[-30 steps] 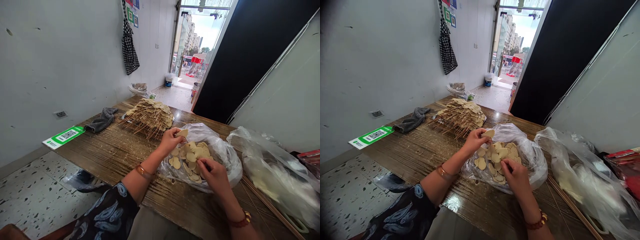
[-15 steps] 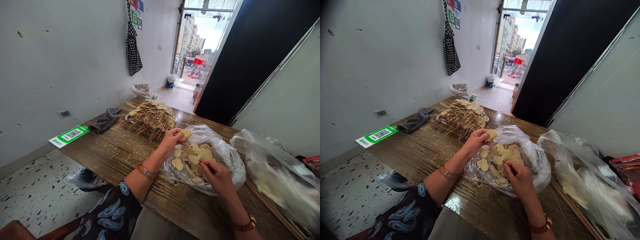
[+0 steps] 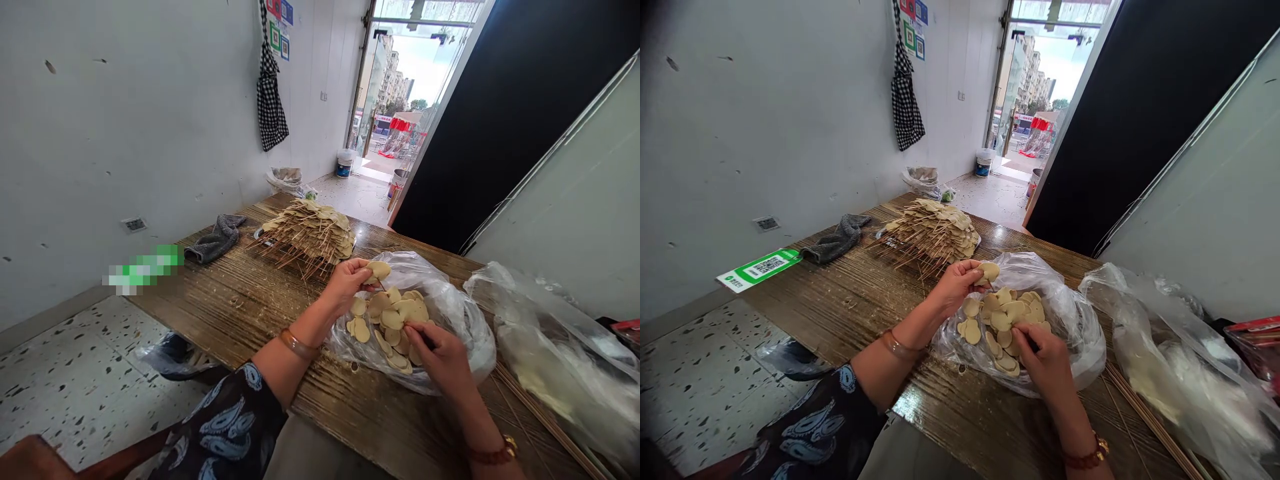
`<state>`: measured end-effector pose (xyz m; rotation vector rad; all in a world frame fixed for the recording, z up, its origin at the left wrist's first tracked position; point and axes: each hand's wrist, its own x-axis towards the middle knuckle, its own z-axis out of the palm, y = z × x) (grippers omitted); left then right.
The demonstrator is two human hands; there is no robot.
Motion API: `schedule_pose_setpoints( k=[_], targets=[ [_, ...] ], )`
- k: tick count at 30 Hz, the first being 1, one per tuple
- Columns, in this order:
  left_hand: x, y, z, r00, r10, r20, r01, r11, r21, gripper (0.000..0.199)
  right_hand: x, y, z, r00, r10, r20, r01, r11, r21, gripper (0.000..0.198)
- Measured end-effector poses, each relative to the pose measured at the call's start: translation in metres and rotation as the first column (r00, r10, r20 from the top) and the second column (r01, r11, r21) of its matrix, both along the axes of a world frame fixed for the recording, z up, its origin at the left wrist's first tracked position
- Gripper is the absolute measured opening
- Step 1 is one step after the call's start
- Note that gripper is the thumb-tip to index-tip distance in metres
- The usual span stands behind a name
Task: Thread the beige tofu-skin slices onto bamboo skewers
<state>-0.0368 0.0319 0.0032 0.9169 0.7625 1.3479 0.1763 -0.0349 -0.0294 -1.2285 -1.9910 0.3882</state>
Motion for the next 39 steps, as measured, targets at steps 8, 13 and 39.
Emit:
schedule_pose_setpoints(
  k=[8,13,39],
  targets=[
    [0.003,-0.001,-0.001,0.999,0.020,-0.037,-0.020,1.000,0.010,0.023,-0.003,0.000,-0.001,1.000,-0.003,-0.007,0.004,1.000,0.003,0.028],
    [0.004,-0.002,-0.001,0.996,0.046,-0.078,-0.044,0.999,0.031,0.021,-0.004,0.000,-0.001,1.000,-0.013,-0.008,0.013,1.000,-0.015,0.029],
    [0.008,-0.001,-0.008,0.986,0.011,-0.164,0.001,0.997,0.073,0.033,-0.016,-0.004,0.000,0.992,-0.092,-0.083,0.087,0.994,-0.066,0.031]
  ],
)
